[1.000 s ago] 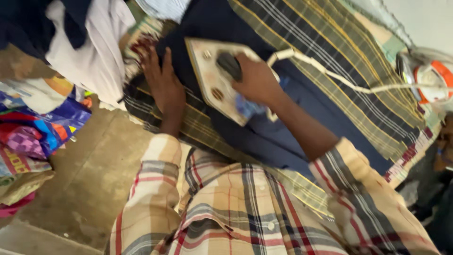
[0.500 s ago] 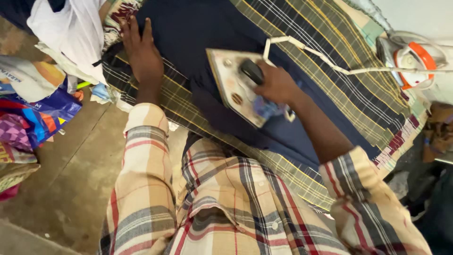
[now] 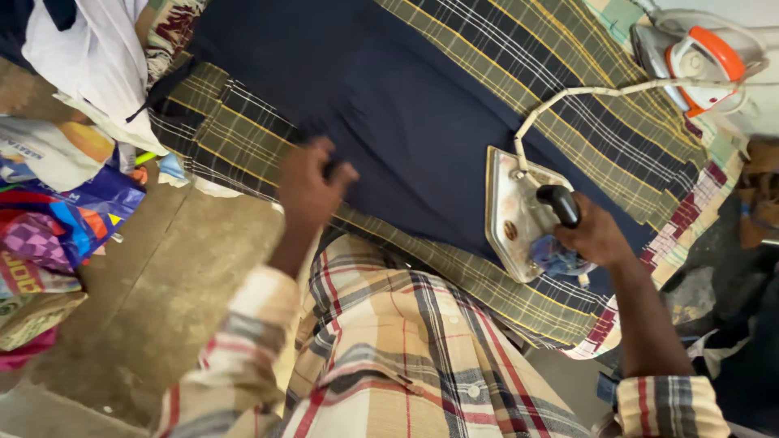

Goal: The person irons navy trousers on a padded board, then folds them into a rectangle and continues ironing the folded garment.

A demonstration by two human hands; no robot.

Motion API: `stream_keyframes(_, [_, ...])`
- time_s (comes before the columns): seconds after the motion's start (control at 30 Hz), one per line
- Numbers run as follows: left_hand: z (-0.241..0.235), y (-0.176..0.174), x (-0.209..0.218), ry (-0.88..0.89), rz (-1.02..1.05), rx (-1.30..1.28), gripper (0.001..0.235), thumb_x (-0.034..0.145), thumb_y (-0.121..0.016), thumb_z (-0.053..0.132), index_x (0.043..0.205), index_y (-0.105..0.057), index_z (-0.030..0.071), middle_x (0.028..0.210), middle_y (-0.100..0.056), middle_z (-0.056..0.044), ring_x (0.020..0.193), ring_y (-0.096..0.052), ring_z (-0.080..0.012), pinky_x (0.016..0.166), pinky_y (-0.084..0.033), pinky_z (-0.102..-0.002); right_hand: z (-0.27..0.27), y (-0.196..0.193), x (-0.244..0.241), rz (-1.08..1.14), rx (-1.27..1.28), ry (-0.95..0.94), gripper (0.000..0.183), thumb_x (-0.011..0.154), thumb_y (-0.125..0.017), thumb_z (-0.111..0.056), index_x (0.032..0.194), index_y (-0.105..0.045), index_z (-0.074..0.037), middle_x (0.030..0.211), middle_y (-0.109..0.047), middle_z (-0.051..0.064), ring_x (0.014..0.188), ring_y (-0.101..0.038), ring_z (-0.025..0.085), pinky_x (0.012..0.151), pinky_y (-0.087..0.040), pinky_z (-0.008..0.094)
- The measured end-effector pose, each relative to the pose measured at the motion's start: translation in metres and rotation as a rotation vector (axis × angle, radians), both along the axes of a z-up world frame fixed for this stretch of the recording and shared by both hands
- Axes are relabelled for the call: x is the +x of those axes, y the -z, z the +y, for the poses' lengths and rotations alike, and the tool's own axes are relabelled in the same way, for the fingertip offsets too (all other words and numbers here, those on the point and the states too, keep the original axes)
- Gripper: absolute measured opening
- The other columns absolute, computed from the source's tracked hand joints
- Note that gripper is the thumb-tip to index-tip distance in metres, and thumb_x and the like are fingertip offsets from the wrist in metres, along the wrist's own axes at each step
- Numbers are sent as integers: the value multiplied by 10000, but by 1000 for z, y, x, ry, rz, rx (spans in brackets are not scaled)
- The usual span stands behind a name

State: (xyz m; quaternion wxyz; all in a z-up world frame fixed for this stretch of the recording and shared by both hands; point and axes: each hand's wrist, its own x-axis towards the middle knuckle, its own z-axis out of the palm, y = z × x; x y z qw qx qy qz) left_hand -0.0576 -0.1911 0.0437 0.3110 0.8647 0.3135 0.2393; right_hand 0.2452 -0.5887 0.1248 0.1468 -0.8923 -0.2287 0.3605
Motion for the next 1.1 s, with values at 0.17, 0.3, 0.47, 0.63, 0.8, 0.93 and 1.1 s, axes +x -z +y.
stream_keyframes(0.17, [-55,3,-20,201,68,166,536,751,-797,418,1205,-710,147,978,-631,-104,900,-587,-324,807,-442,-471,-2,-6,-2,54,-107,85,497,772,-771,-176,1239,-629,-87,740,-667,158,656,-655,265,639,-532,440])
stream_keyframes(0.3, [-41,23,-32,312,152,102,317,915,-720,157,1222,-710,235,1019,-649,-5,988,-608,-254,912,-481,-371,2,-13,-10,-67,-41,2,487,746,-778,-159,1207,-644,-81,748,-659,145,667,-661,256,661,-528,409])
stream_keyframes(0.47, [-26,23,-58,510,91,245,351,891,-707,81,1237,-707,23,1074,-670,-58,974,-611,-236,911,-477,-381,25,-16,-18,-33,-124,-83,455,767,-755,-184,1200,-653,-91,782,-713,169,705,-721,273,690,-553,412])
stream_keyframes(0.63, [-28,35,-63,480,95,212,209,871,-735,42,1077,-740,71,1073,-693,-38,1024,-618,-247,949,-490,-373,70,-13,-37,-12,-48,-495,554,690,-776,-212,1212,-617,-112,849,-725,214,791,-717,385,761,-561,494])
stream_keyframes(0.8, [-34,51,-60,298,-45,-16,188,824,-763,50,1003,-764,108,1023,-701,-92,988,-647,-310,876,-540,-419,130,-8,-71,75,85,-546,471,689,-749,-220,1118,-592,-103,845,-724,211,805,-722,406,755,-559,509])
stream_keyframes(0.93, [-37,48,-58,257,-49,-32,132,855,-778,61,975,-760,114,983,-703,-99,956,-654,-327,833,-543,-440,175,-6,-87,110,144,-509,404,749,-745,-260,1093,-597,-111,835,-720,196,809,-716,399,753,-549,515])
stream_keyframes(1.1, [-33,33,-55,304,-24,-20,196,829,-693,-27,976,-742,94,974,-701,-97,952,-647,-332,846,-528,-443,182,-15,-89,86,160,-445,369,735,-728,-226,1068,-607,-124,893,-739,170,872,-707,402,783,-535,522])
